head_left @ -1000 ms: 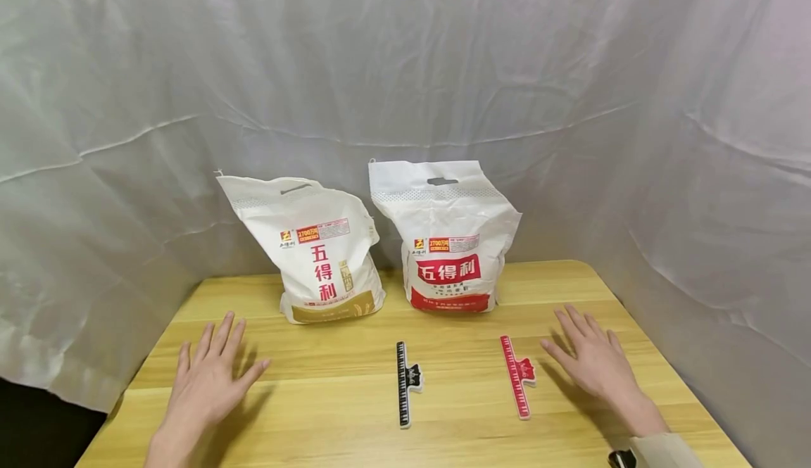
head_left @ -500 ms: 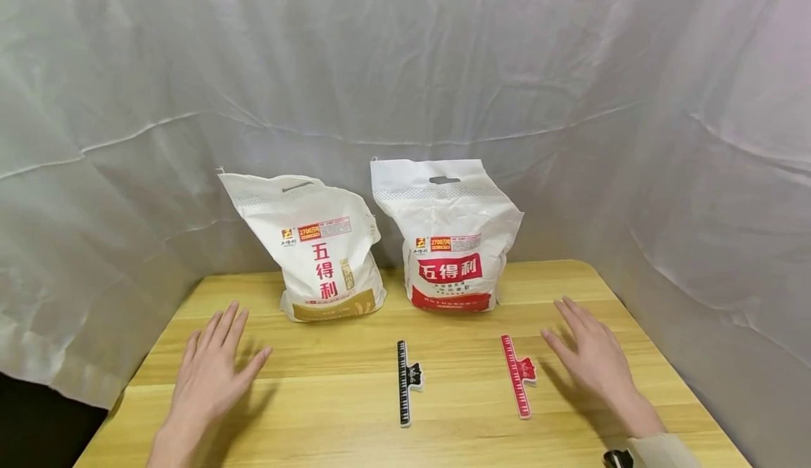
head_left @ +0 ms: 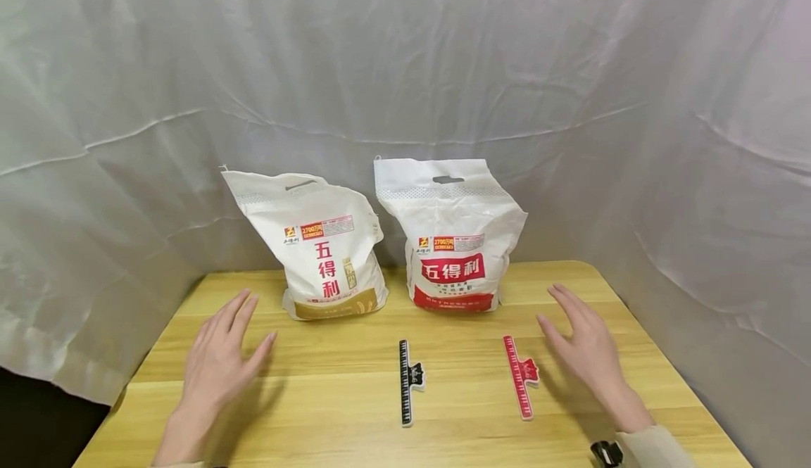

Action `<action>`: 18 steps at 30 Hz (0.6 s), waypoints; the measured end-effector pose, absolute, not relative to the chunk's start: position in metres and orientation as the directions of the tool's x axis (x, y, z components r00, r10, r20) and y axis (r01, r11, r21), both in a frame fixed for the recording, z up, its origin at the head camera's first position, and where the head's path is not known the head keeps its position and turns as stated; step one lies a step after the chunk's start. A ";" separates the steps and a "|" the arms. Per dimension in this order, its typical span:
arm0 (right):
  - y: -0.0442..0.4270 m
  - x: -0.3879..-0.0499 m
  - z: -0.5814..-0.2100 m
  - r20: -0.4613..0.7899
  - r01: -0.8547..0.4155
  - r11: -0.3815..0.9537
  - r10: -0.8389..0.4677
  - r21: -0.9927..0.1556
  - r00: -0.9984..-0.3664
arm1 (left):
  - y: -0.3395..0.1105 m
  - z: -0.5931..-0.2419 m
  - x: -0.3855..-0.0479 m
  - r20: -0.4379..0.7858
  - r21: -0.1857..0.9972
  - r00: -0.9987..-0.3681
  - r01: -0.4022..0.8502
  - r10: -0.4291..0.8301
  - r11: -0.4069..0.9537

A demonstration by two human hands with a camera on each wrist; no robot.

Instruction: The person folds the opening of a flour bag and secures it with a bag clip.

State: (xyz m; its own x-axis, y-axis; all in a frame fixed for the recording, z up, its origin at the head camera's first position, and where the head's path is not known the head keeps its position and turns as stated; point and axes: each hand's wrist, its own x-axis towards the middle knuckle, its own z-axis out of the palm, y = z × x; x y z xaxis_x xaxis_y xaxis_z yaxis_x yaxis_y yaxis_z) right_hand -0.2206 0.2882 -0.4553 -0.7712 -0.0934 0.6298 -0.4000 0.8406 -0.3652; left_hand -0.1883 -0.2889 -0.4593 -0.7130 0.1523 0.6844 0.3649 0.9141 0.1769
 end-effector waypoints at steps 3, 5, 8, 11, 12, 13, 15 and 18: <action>0.279 -0.224 -0.451 0.671 -0.438 0.825 -0.100 -0.357 -0.735 | -0.286 -0.457 -0.192 0.716 0.165 -0.680 0.384 0.157 0.909; 0.273 -0.226 -0.448 0.689 -0.457 0.819 -0.108 -0.347 -0.717 | -0.283 -0.456 -0.194 0.726 0.164 -0.669 0.391 0.157 0.906; 0.265 -0.228 -0.446 0.696 -0.474 0.812 -0.120 -0.342 -0.708 | -0.281 -0.455 -0.196 0.735 0.168 -0.661 0.397 0.154 0.903; 0.256 -0.231 -0.442 0.699 -0.488 0.802 -0.129 -0.343 -0.704 | -0.278 -0.453 -0.197 0.742 0.168 -0.653 0.406 0.156 0.898; 0.253 -0.232 -0.441 0.701 -0.494 0.799 -0.132 -0.344 -0.701 | -0.277 -0.453 -0.198 0.745 0.168 -0.648 0.410 0.157 0.896; 0.250 -0.234 -0.440 0.704 -0.500 0.794 -0.133 -0.345 -0.698 | -0.276 -0.452 -0.199 0.749 0.167 -0.644 0.413 0.158 0.895; 0.244 -0.236 -0.437 0.710 -0.511 0.785 -0.134 -0.349 -0.691 | -0.274 -0.450 -0.201 0.752 0.165 -0.639 0.419 0.161 0.893; 0.235 -0.241 -0.433 0.718 -0.525 0.773 -0.133 -0.357 -0.683 | -0.271 -0.446 -0.204 0.757 0.164 -0.633 0.425 0.163 0.890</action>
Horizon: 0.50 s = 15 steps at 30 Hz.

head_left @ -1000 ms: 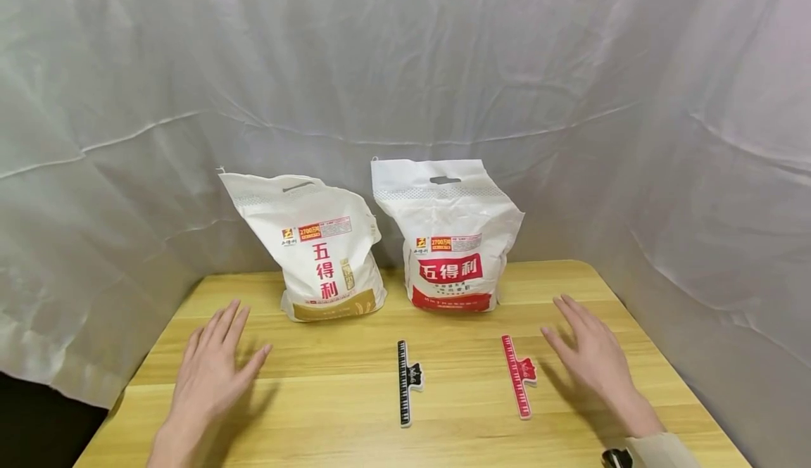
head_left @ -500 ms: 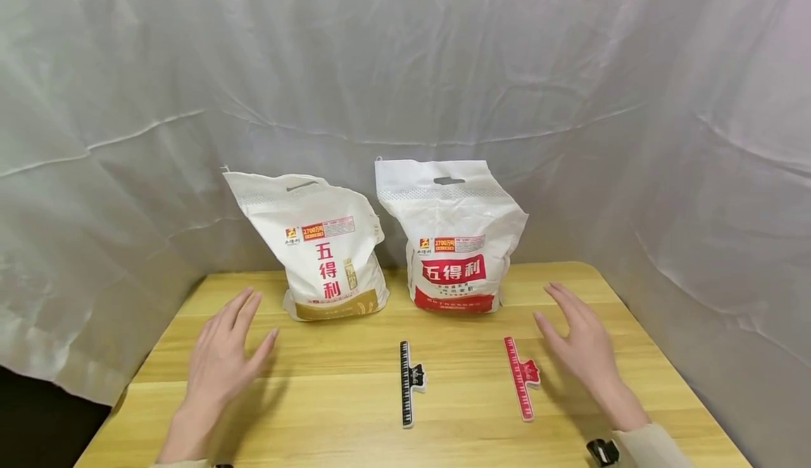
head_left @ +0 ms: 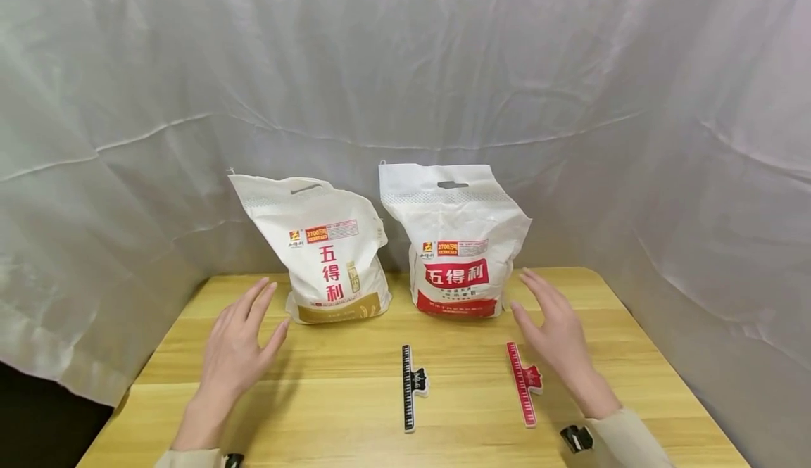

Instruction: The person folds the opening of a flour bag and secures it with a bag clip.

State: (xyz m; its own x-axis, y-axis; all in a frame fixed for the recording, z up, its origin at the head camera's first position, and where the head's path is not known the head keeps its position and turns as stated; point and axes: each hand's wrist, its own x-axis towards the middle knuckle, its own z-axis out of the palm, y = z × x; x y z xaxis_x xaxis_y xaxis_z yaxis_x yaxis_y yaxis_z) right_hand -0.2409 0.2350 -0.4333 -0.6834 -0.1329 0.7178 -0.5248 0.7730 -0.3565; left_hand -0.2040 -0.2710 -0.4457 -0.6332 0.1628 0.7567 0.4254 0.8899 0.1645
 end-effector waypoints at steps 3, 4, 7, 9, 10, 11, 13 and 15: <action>0.226 -0.244 -0.431 0.726 -0.544 0.759 -0.140 -0.359 -0.674 | -0.267 -0.443 -0.207 0.761 0.158 -0.626 0.435 0.171 0.887; 0.223 -0.245 -0.430 0.730 -0.554 0.753 -0.147 -0.355 -0.667 | -0.266 -0.442 -0.209 0.763 0.155 -0.623 0.437 0.173 0.886; 0.215 -0.248 -0.428 0.740 -0.585 0.737 -0.176 -0.339 -0.650 | -0.263 -0.438 -0.212 0.767 0.149 -0.616 0.445 0.181 0.883; 0.209 -0.250 -0.427 0.744 -0.598 0.733 -0.194 -0.323 -0.640 | -0.261 -0.436 -0.214 0.767 0.146 -0.614 0.447 0.184 0.883; 0.206 -0.251 -0.427 0.747 -0.607 0.730 -0.205 -0.314 -0.633 | -0.260 -0.435 -0.215 0.767 0.144 -0.613 0.449 0.187 0.882; 0.204 -0.251 -0.426 0.748 -0.612 0.729 -0.212 -0.308 -0.629 | -0.259 -0.433 -0.216 0.767 0.140 -0.612 0.452 0.191 0.881; 0.198 -0.253 -0.425 0.751 -0.619 0.728 -0.223 -0.296 -0.621 | -0.258 -0.431 -0.218 0.769 0.133 -0.607 0.459 0.200 0.879; 0.194 -0.255 -0.422 0.751 -0.628 0.720 -0.232 -0.295 -0.619 | -0.256 -0.428 -0.221 0.772 0.126 -0.600 0.469 0.210 0.874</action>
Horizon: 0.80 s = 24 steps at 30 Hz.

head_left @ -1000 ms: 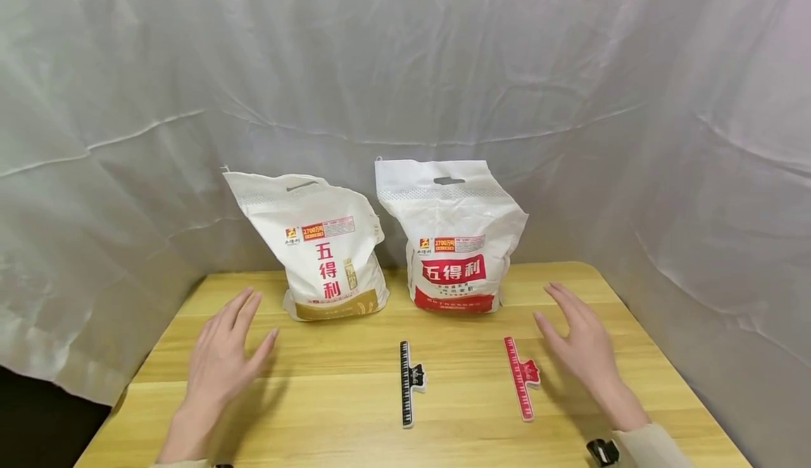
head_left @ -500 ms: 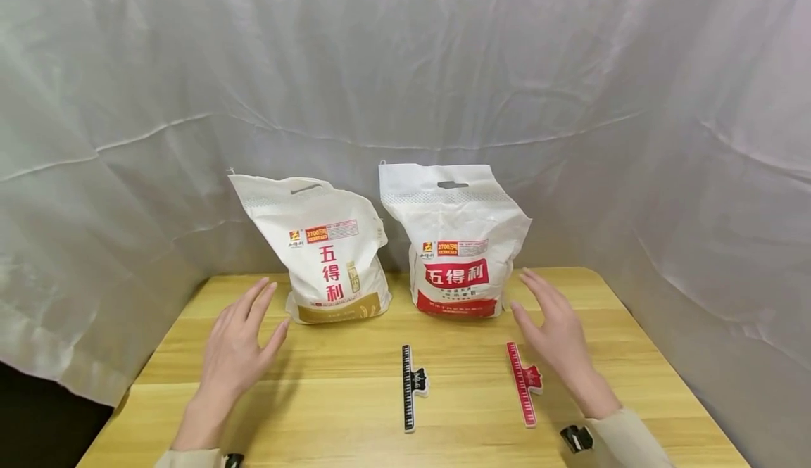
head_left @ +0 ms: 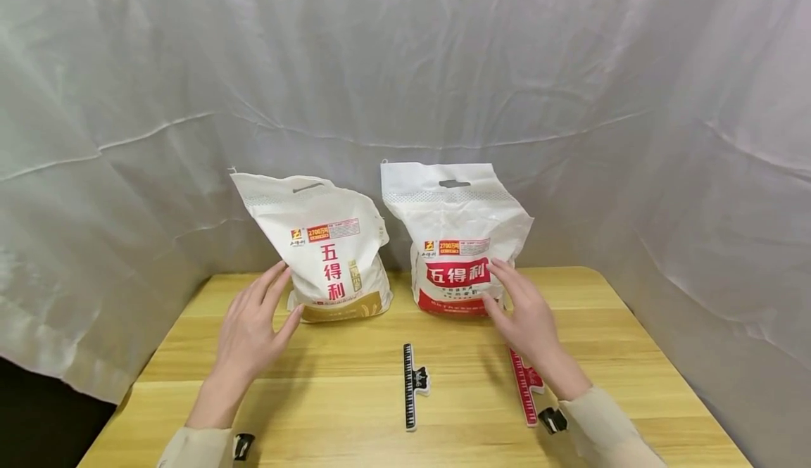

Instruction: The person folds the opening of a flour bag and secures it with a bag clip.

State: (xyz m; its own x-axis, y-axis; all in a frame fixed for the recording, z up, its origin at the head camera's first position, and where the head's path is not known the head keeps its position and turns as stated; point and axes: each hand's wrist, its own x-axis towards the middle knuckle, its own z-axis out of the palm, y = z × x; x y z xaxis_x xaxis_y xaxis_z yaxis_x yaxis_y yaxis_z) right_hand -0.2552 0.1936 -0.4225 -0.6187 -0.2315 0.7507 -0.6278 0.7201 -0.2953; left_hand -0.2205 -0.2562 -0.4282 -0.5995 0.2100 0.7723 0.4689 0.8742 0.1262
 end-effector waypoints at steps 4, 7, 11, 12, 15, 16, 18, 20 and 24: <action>0.184 -0.259 -0.416 0.756 -0.650 0.701 -0.245 -0.294 -0.607 | -0.253 -0.424 -0.226 0.782 0.118 -0.581 0.491 0.224 0.863; 0.176 -0.262 -0.411 0.768 -0.671 0.683 -0.254 -0.288 -0.588 | -0.251 -0.420 -0.229 0.788 0.109 -0.570 0.501 0.233 0.859; 0.166 -0.267 -0.406 0.773 -0.684 0.675 -0.265 -0.277 -0.576 | -0.248 -0.413 -0.234 0.803 0.084 -0.539 0.522 0.252 0.849; 0.164 -0.269 -0.406 0.773 -0.684 0.675 -0.267 -0.276 -0.576 | -0.247 -0.411 -0.236 0.808 0.074 -0.529 0.528 0.259 0.846; 0.157 -0.273 -0.402 0.775 -0.692 0.671 -0.278 -0.266 -0.567 | -0.245 -0.404 -0.241 0.821 0.047 -0.498 0.545 0.278 0.837; 0.155 -0.274 -0.401 0.777 -0.698 0.667 -0.282 -0.263 -0.562 | -0.244 -0.402 -0.242 0.822 0.040 -0.494 0.547 0.284 0.836; 0.151 -0.276 -0.398 0.781 -0.708 0.657 -0.289 -0.258 -0.553 | -0.243 -0.397 -0.245 0.822 0.024 -0.487 0.548 0.295 0.836; 0.146 -0.278 -0.395 0.783 -0.718 0.648 -0.296 -0.256 -0.547 | -0.242 -0.392 -0.247 0.819 0.011 -0.485 0.547 0.306 0.837; 0.139 -0.281 -0.388 0.777 -0.720 0.643 -0.305 -0.259 -0.551 | -0.239 -0.382 -0.252 0.811 -0.019 -0.484 0.541 0.329 0.841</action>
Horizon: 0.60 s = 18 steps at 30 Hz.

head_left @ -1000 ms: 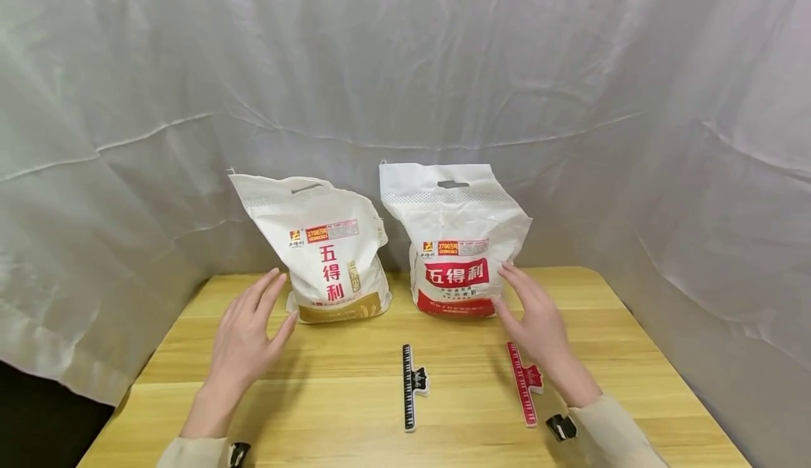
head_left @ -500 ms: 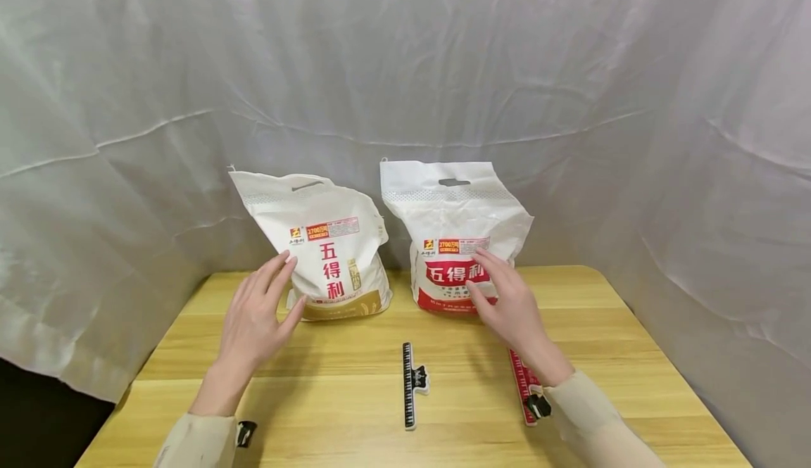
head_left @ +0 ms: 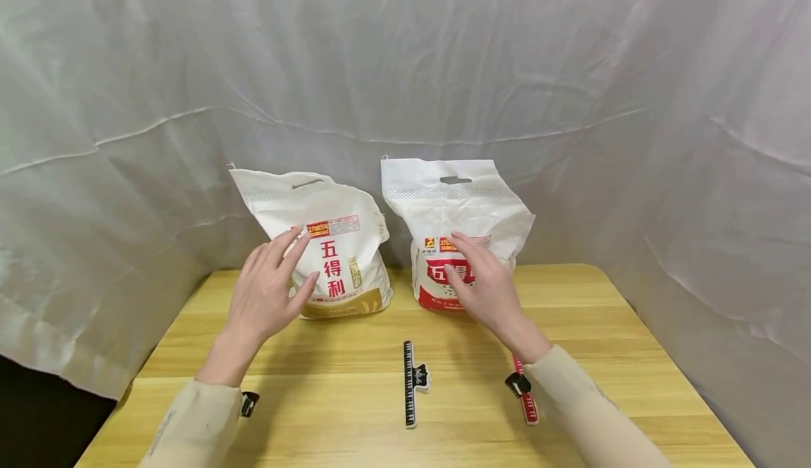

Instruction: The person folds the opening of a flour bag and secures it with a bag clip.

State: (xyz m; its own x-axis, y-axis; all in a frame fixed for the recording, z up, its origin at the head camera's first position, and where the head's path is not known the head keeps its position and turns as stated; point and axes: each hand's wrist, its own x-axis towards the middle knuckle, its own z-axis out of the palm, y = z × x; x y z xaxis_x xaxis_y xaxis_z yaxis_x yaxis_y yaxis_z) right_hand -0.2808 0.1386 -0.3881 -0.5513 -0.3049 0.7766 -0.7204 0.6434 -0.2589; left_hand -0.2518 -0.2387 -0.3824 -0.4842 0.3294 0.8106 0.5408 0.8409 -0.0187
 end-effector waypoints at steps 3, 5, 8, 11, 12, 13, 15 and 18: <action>0.133 -0.283 -0.383 0.769 -0.722 0.642 -0.316 -0.258 -0.556 | -0.237 -0.376 -0.255 0.806 -0.051 -0.475 0.539 0.353 0.841; 0.130 -0.284 -0.380 0.763 -0.726 0.637 -0.325 -0.259 -0.558 | -0.236 -0.372 -0.258 0.808 -0.077 -0.458 0.541 0.371 0.837; 0.124 -0.287 -0.377 0.758 -0.738 0.625 -0.345 -0.254 -0.553 | -0.236 -0.366 -0.263 0.811 -0.113 -0.434 0.542 0.392 0.833; 0.119 -0.292 -0.375 0.759 -0.756 0.602 -0.359 -0.256 -0.543 | -0.236 -0.359 -0.267 0.808 -0.138 -0.424 0.540 0.410 0.830; 0.118 -0.293 -0.375 0.760 -0.762 0.595 -0.362 -0.258 -0.539 | -0.236 -0.356 -0.269 0.804 -0.146 -0.424 0.537 0.416 0.831; 0.116 -0.295 -0.375 0.762 -0.766 0.588 -0.362 -0.260 -0.537 | -0.237 -0.353 -0.270 0.802 -0.155 -0.423 0.535 0.423 0.830; 0.114 -0.298 -0.374 0.766 -0.773 0.576 -0.359 -0.268 -0.533 | -0.237 -0.346 -0.272 0.794 -0.174 -0.423 0.532 0.438 0.829; 0.110 -0.302 -0.373 0.768 -0.778 0.564 -0.358 -0.275 -0.531 | -0.238 -0.337 -0.274 0.782 -0.202 -0.419 0.529 0.461 0.824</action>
State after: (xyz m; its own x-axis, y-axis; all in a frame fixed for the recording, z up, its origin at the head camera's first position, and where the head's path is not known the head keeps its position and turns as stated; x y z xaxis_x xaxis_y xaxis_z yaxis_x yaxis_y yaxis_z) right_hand -0.3023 0.1097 -0.3726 -0.5310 -0.3577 0.7681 -0.7783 0.5642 -0.2753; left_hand -0.2744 -0.2378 -0.3373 -0.4189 0.4608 0.7824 0.5286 0.8244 -0.2024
